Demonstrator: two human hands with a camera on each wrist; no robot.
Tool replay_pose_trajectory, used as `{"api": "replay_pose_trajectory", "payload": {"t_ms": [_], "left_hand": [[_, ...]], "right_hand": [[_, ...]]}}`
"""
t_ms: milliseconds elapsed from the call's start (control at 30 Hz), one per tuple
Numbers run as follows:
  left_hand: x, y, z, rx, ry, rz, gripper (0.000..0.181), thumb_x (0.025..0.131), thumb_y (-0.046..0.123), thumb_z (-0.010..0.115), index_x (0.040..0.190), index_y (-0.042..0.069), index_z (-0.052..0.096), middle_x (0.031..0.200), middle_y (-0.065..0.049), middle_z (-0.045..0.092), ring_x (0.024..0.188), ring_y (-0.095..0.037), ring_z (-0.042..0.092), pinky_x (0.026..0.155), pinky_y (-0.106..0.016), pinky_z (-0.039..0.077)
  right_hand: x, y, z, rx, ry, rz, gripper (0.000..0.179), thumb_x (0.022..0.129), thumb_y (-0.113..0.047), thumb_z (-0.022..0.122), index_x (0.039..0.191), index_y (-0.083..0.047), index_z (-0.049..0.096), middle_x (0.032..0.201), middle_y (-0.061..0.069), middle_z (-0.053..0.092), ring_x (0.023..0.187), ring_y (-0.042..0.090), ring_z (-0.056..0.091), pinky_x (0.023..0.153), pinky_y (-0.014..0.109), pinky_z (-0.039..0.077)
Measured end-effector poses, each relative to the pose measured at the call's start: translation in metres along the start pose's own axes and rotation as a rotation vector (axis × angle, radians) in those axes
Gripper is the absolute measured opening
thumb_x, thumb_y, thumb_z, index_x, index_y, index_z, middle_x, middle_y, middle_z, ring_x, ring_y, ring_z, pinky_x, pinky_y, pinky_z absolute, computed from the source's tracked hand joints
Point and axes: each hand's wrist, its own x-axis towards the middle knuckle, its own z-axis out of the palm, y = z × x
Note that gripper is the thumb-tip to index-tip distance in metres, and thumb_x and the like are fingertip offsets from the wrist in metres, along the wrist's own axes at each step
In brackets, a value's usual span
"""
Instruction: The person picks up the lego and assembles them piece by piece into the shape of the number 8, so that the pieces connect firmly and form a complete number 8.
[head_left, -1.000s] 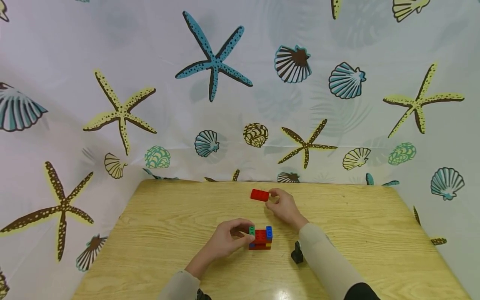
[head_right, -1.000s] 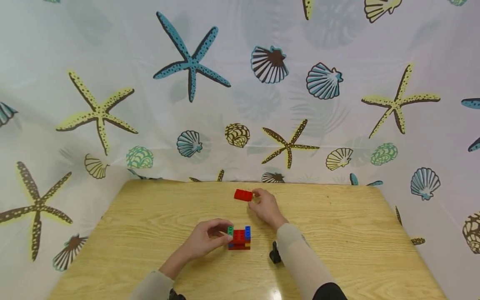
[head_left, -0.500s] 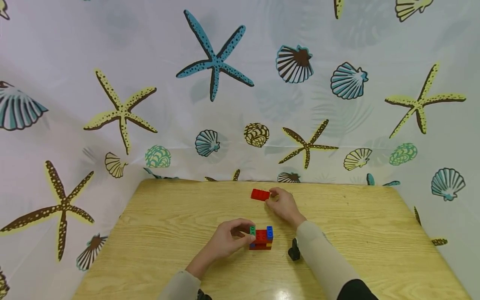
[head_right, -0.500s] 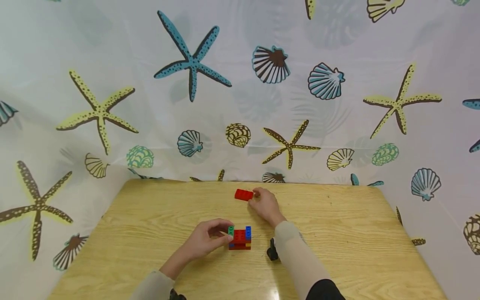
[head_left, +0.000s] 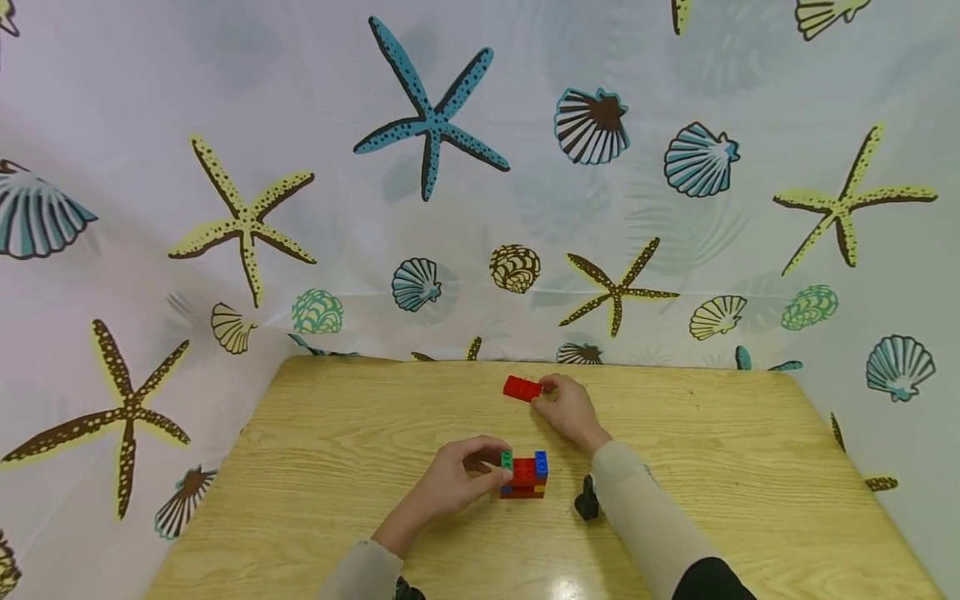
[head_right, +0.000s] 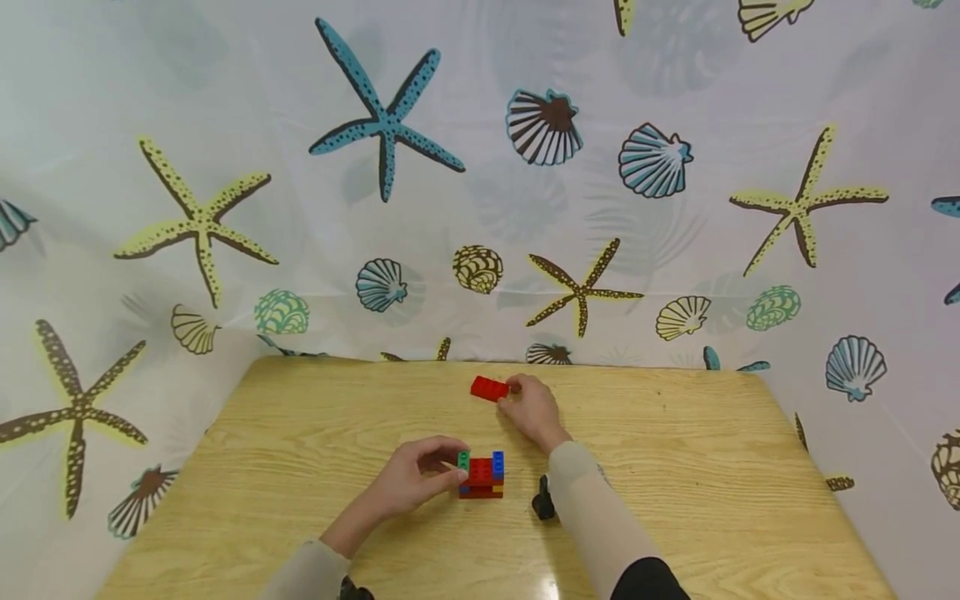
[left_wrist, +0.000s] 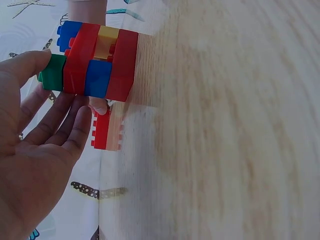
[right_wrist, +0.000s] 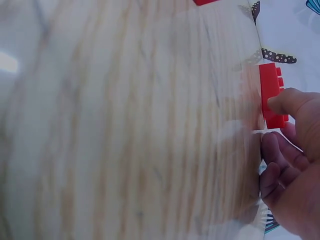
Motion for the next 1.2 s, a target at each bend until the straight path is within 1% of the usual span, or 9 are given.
{"api": "replay_pose_trajectory", "payload": {"t_ms": [167,333,433,567,667,800,900,1067,1200], "left_hand": [[0.001,0.000,0.000,0.010,0.004,-0.007,0.040,0.100,0.026,0.074,0.134,0.005,0.069,0.126,-0.006,0.073,0.114,-0.025,0.071,0.092,-0.025,0.057],[0.000,0.000,0.001,0.015,0.006,-0.019,0.040,0.100,0.026,0.074,0.134,0.005,0.068,0.127,-0.006,0.072,0.114,-0.025,0.071,0.092,-0.022,0.057],[-0.001,-0.001,0.003,0.029,0.010,-0.018,0.039,0.101,0.026,0.073,0.134,0.006,0.068,0.127,-0.006,0.072,0.113,-0.024,0.071,0.093,-0.023,0.057],[-0.003,-0.001,0.004,0.047,0.019,0.002,0.040,0.101,0.026,0.073,0.135,0.005,0.067,0.127,-0.006,0.072,0.116,-0.025,0.069,0.098,-0.034,0.059],[-0.004,0.000,0.004,0.056,0.025,0.028,0.041,0.102,0.026,0.073,0.135,0.004,0.067,0.127,-0.007,0.073,0.117,-0.026,0.069,0.101,-0.042,0.059],[-0.004,0.000,0.003,0.063,0.026,0.047,0.041,0.102,0.026,0.072,0.136,0.003,0.066,0.128,-0.008,0.073,0.117,-0.028,0.069,0.102,-0.046,0.058],[-0.004,0.000,0.003,0.056,0.026,0.039,0.043,0.102,0.026,0.072,0.138,0.004,0.066,0.130,-0.008,0.072,0.120,-0.029,0.069,0.104,-0.047,0.057],[-0.006,-0.003,0.003,0.060,0.030,0.004,0.044,0.100,0.030,0.074,0.138,0.008,0.066,0.131,-0.005,0.072,0.122,-0.027,0.068,0.108,-0.049,0.054],[-0.007,-0.004,0.004,0.060,0.030,0.008,0.040,0.100,0.030,0.074,0.136,0.012,0.067,0.129,-0.005,0.072,0.122,-0.027,0.068,0.108,-0.050,0.054]], "right_hand": [[-0.002,0.001,-0.003,0.063,-0.003,0.020,0.035,0.096,-0.019,0.076,0.127,-0.004,0.068,0.127,0.014,0.071,0.094,0.023,0.064,0.089,0.041,0.057],[-0.007,0.004,-0.007,0.130,-0.008,0.030,0.035,0.095,-0.018,0.077,0.126,-0.005,0.067,0.126,0.013,0.071,0.087,0.020,0.062,0.076,0.030,0.053],[-0.011,0.004,-0.010,0.132,-0.016,0.021,0.035,0.094,-0.019,0.078,0.125,-0.007,0.067,0.124,0.011,0.071,0.089,0.020,0.062,0.074,0.028,0.051],[-0.017,0.001,-0.013,0.131,-0.036,0.006,0.033,0.095,-0.021,0.078,0.124,-0.009,0.068,0.122,0.009,0.071,0.091,0.020,0.063,0.075,0.029,0.053],[-0.023,-0.005,-0.018,0.139,-0.048,-0.008,0.033,0.095,-0.021,0.078,0.124,-0.011,0.067,0.120,0.007,0.071,0.089,0.019,0.062,0.074,0.028,0.053],[-0.033,-0.015,-0.026,0.145,-0.055,-0.040,0.033,0.094,-0.021,0.079,0.124,-0.012,0.068,0.117,0.007,0.072,0.084,0.018,0.060,0.068,0.027,0.051],[-0.041,-0.022,-0.032,0.155,-0.063,-0.070,0.033,0.093,-0.020,0.079,0.123,-0.012,0.068,0.116,0.008,0.072,0.083,0.018,0.060,0.065,0.026,0.050],[-0.053,-0.028,-0.039,0.171,-0.087,-0.104,0.034,0.093,-0.018,0.079,0.124,-0.010,0.068,0.119,0.011,0.071,0.086,0.017,0.061,0.063,0.025,0.051],[-0.063,-0.030,-0.043,0.165,-0.101,-0.119,0.035,0.092,-0.019,0.080,0.125,-0.011,0.068,0.119,0.011,0.071,0.086,0.016,0.063,0.061,0.025,0.050]]}}
